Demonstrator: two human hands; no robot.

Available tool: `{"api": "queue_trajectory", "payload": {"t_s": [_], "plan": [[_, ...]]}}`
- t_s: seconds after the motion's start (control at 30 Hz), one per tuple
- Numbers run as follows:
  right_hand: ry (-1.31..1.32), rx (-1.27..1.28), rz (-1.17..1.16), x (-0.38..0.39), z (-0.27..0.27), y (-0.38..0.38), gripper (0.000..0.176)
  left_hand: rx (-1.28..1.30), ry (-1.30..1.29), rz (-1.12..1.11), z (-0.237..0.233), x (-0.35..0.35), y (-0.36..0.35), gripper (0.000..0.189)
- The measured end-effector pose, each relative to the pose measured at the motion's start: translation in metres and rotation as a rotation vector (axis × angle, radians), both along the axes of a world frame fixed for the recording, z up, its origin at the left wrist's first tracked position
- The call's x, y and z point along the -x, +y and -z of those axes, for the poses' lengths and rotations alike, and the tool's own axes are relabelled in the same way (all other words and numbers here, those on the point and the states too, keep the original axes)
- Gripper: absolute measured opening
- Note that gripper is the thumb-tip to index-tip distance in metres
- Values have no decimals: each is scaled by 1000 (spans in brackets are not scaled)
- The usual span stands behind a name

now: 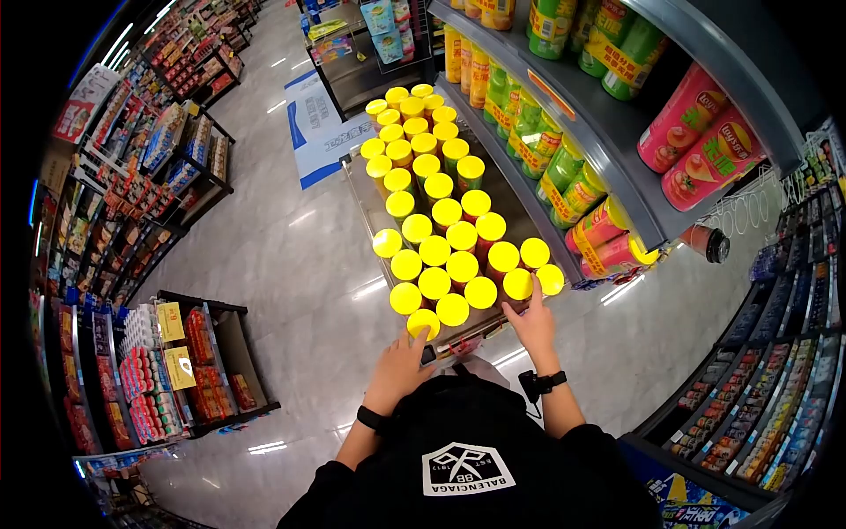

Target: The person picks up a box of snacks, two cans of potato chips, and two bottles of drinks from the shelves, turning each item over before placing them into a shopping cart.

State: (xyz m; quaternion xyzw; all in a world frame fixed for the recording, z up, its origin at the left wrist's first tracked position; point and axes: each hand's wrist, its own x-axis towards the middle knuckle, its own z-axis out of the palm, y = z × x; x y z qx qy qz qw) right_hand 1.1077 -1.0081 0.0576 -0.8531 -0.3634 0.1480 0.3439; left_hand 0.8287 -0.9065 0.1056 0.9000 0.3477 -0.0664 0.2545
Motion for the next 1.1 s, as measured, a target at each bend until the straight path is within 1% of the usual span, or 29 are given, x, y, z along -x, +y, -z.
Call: {"api": "queue_trajectory", "payload": {"t_s": [0.07,0.1,0.13,0.2,0.23,0.3,0.33,0.43,0.47,0.5,0.57,0.6,0.63,0.67,0.7,0.73,0.77,0.83,0.87,0.9,0.93,0.97,1.0,1.07,1.1], "plan": [[-86,59,56,6,0,5,91,29,19,16,-7,1,6,72],[-89,56,67,8,0,6,91,112,15,14,-13,3,9,71],[-129,112,90,9,0,10,91,184,13,17,-17,4,19,70],[-146,192,158,10,7,19,89,169,-18,66,-21,10,33,68],[-142,178,182,8,9,23,89,172,-55,98,-21,16,40,67],[-234,236,232,12,9,29,86,175,-81,130,-10,31,59,66],[-217,329,254,15,-3,33,82,170,-112,140,-6,39,70,65],[-204,281,255,13,-7,39,77,166,-156,153,3,65,100,63],[-124,301,292,14,-11,40,74,166,-160,140,5,74,110,61],[-135,298,304,18,-13,42,74,164,-172,151,5,83,120,61],[-218,213,304,23,-17,38,73,104,-190,188,3,100,139,59],[-204,189,305,28,-22,37,75,99,-205,199,5,108,148,59],[-217,181,322,34,-23,34,75,96,-158,196,9,116,156,60],[-198,83,346,40,-24,30,76,93,-111,195,12,123,166,60],[-182,-16,371,47,-26,28,77,150,-66,223,14,128,177,64],[-137,-41,424,57,-36,28,76,154,-39,240,21,133,186,64],[-156,-49,449,68,-46,28,76,157,-14,258,29,137,195,65],[-168,-287,499,91,-67,31,72,148,64,313,41,142,209,68],[-140,-298,562,99,-70,27,69,140,48,357,46,143,215,68],[-158,-292,580,110,-77,20,69,133,35,400,46,146,219,68],[-257,-279,602,118,-85,15,67,132,20,419,45,146,222,68],[-357,-275,622,125,-94,12,66,131,72,455,41,145,227,68],[-376,-288,639,133,-103,9,66,126,127,490,38,143,232,68],[-462,-426,647,154,-120,1,63,111,106,532,35,138,238,68],[-480,-435,668,165,-127,-1,63,115,101,557,35,135,239,69]]}}
